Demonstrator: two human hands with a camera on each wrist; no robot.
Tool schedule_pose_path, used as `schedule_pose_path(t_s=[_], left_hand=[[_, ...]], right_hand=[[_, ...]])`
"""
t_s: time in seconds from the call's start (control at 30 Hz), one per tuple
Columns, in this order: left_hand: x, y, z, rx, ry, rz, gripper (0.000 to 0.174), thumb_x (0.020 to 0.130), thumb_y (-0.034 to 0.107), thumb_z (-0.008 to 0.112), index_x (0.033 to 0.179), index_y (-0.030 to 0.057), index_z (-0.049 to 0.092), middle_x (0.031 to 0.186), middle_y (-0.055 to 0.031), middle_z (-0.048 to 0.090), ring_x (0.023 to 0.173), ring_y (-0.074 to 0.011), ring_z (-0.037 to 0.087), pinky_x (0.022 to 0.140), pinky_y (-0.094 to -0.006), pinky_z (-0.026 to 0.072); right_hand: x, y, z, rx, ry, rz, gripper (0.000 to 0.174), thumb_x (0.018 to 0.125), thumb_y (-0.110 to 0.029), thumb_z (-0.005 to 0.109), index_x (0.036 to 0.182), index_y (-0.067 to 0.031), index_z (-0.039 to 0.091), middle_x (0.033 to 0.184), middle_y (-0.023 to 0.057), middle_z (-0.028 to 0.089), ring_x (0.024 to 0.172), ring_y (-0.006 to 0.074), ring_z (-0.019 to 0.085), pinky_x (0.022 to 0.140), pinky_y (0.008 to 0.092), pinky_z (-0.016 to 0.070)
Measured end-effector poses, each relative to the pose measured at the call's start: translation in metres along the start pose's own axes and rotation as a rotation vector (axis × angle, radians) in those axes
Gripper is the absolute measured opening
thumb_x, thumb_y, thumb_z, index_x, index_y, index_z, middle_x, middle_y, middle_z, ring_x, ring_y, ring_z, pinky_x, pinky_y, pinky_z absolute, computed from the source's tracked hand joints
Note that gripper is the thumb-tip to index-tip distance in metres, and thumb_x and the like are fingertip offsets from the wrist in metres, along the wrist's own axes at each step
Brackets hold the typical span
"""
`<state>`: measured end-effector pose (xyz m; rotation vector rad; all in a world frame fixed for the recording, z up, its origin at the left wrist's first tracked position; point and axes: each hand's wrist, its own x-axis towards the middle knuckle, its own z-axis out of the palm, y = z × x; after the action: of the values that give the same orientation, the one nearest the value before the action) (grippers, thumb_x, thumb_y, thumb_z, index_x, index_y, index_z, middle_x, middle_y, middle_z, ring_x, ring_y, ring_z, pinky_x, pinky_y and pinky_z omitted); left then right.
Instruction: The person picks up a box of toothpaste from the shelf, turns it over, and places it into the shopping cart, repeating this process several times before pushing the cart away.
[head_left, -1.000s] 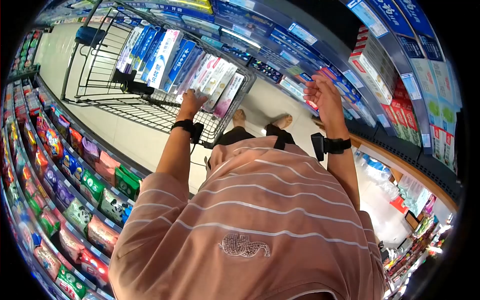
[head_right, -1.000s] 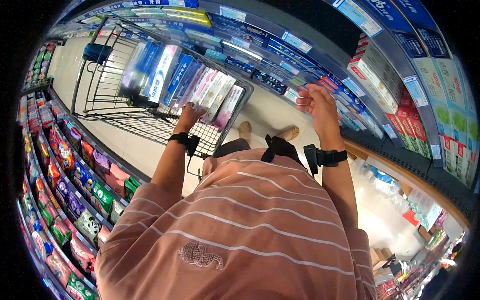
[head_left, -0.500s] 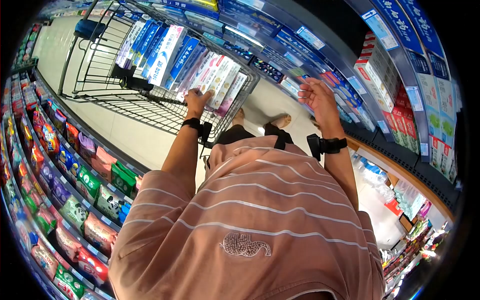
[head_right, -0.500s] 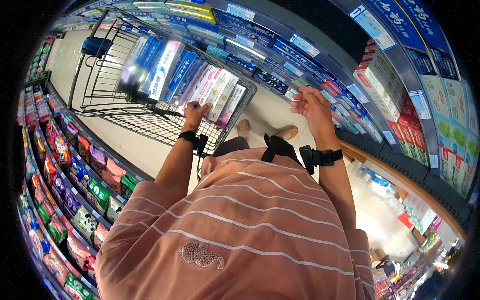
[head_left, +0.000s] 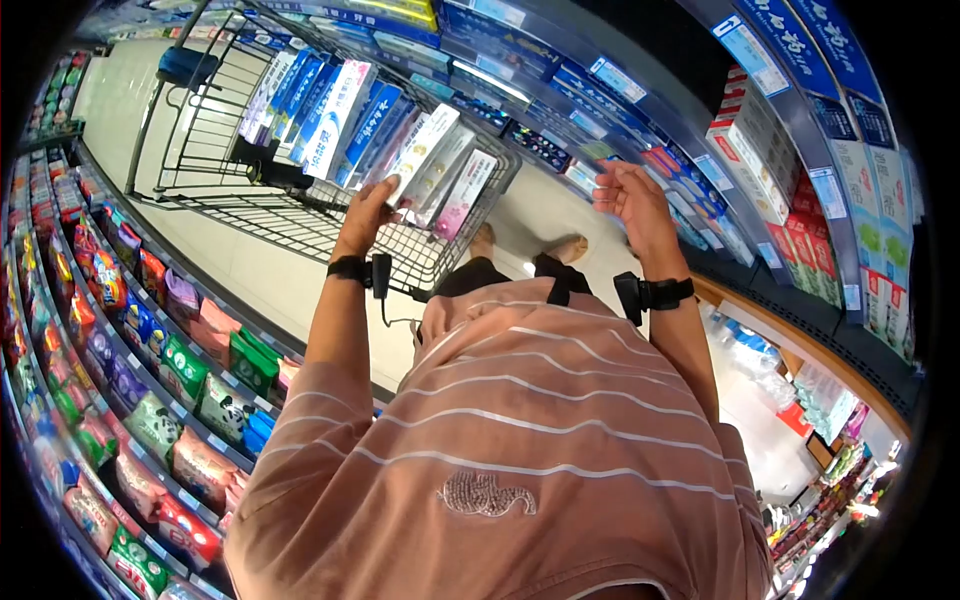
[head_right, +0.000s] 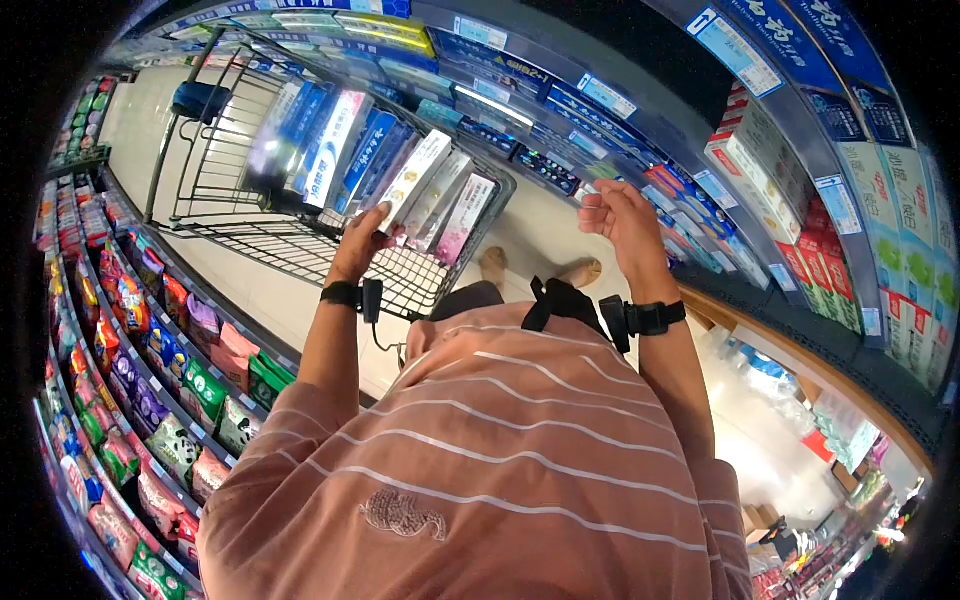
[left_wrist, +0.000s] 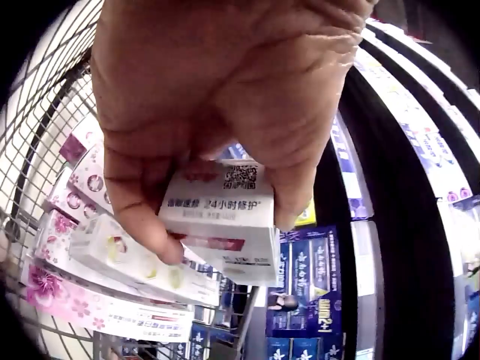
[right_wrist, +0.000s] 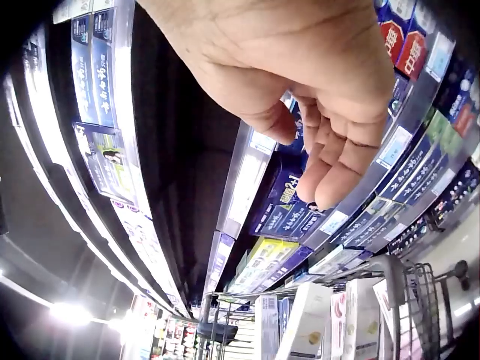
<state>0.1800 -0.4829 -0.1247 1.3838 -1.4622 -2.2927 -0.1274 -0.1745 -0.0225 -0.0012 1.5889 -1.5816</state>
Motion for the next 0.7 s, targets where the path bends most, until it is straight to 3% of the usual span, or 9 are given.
schedule_pose_path(t_s=[0.1, 0.13, 0.2, 0.37, 0.47, 0.6, 0.63, 0.7], left_hand=[[-0.028, 0.033, 0.014, -0.022, -0.064, 0.042, 0.063, 0.09, 0.043, 0.069, 0.122, -0.0096, 0.058, 0.105, -0.0126, 0.068, 0.086, -0.0184, 0.068, 0.068, -0.0244, 0.0522], [-0.035, 0.043, 0.02, 0.015, -0.097, 0.055, 0.054, 0.094, 0.044, 0.063, 0.122, -0.0021, 0.06, 0.103, -0.0103, 0.068, 0.092, -0.0174, 0.067, 0.071, -0.0267, 0.0529], [-0.045, 0.058, 0.031, 0.082, -0.15, 0.076, 0.055, 0.094, 0.045, 0.062, 0.122, -0.0021, 0.06, 0.103, -0.0109, 0.068, 0.092, -0.0177, 0.067, 0.071, -0.0271, 0.0523], [-0.057, 0.091, 0.074, 0.043, -0.396, 0.015, 0.059, 0.093, 0.045, 0.063, 0.124, -0.006, 0.058, 0.103, -0.016, 0.068, 0.087, -0.0218, 0.07, 0.071, -0.0282, 0.0536], [-0.051, 0.095, 0.093, 0.0, -0.567, -0.027, 0.059, 0.096, 0.047, 0.057, 0.122, -0.0058, 0.059, 0.101, -0.0166, 0.069, 0.083, -0.0211, 0.069, 0.065, -0.0294, 0.0539], [-0.034, 0.093, 0.106, -0.081, -0.698, -0.111, 0.059, 0.1, 0.052, 0.05, 0.118, -0.0037, 0.06, 0.092, -0.0151, 0.071, 0.071, -0.0212, 0.07, 0.056, -0.0271, 0.0544], [-0.034, 0.096, 0.111, -0.116, -0.653, -0.154, 0.066, 0.102, 0.058, 0.04, 0.119, -0.0028, 0.059, 0.09, -0.0155, 0.071, 0.068, -0.023, 0.071, 0.054, -0.0283, 0.0558], [-0.031, 0.104, 0.118, -0.108, -0.668, -0.146, 0.072, 0.102, 0.061, 0.032, 0.122, -0.0032, 0.058, 0.092, -0.0163, 0.071, 0.068, -0.0237, 0.071, 0.055, -0.0293, 0.0566]], right_hand=[[-0.003, -0.003, 0.009, -0.035, -0.025, 0.006, 0.03, 0.101, -0.02, 0.054, 0.122, 0.0001, 0.057, 0.104, 0.0141, 0.067, 0.085, 0.0213, 0.069, 0.074, 0.0338, 0.0588], [-0.005, -0.006, 0.013, -0.044, -0.055, 0.001, 0.032, 0.101, -0.022, 0.055, 0.124, 0.0, 0.056, 0.107, 0.0144, 0.066, 0.088, 0.0216, 0.069, 0.075, 0.0339, 0.0584], [-0.008, -0.014, 0.024, -0.072, -0.109, -0.026, 0.039, 0.1, -0.026, 0.056, 0.13, -0.0004, 0.053, 0.115, 0.0152, 0.063, 0.094, 0.0221, 0.068, 0.079, 0.0345, 0.0572], [-0.017, -0.039, 0.055, -0.174, -0.134, -0.151, 0.059, 0.1, -0.037, 0.058, 0.145, -0.0018, 0.041, 0.131, 0.0162, 0.056, 0.113, 0.0226, 0.06, 0.092, 0.0373, 0.0521], [-0.014, -0.048, 0.051, -0.086, -0.237, -0.167, 0.059, 0.101, -0.039, 0.056, 0.147, -0.004, 0.042, 0.132, 0.0153, 0.055, 0.116, 0.0224, 0.058, 0.096, 0.0386, 0.0506], [-0.014, -0.055, 0.046, -0.088, -0.238, -0.108, 0.047, 0.102, -0.036, 0.055, 0.135, -0.003, 0.052, 0.119, 0.0134, 0.062, 0.103, 0.0197, 0.064, 0.083, 0.0346, 0.0566], [-0.012, -0.054, 0.043, -0.081, -0.22, -0.117, 0.044, 0.102, -0.036, 0.056, 0.131, -0.0021, 0.054, 0.115, 0.0133, 0.063, 0.099, 0.0191, 0.065, 0.081, 0.0337, 0.0571], [-0.009, -0.05, 0.038, -0.065, -0.185, -0.134, 0.041, 0.101, -0.036, 0.057, 0.122, -0.0005, 0.058, 0.107, 0.0132, 0.066, 0.092, 0.0179, 0.068, 0.075, 0.0319, 0.0582]])
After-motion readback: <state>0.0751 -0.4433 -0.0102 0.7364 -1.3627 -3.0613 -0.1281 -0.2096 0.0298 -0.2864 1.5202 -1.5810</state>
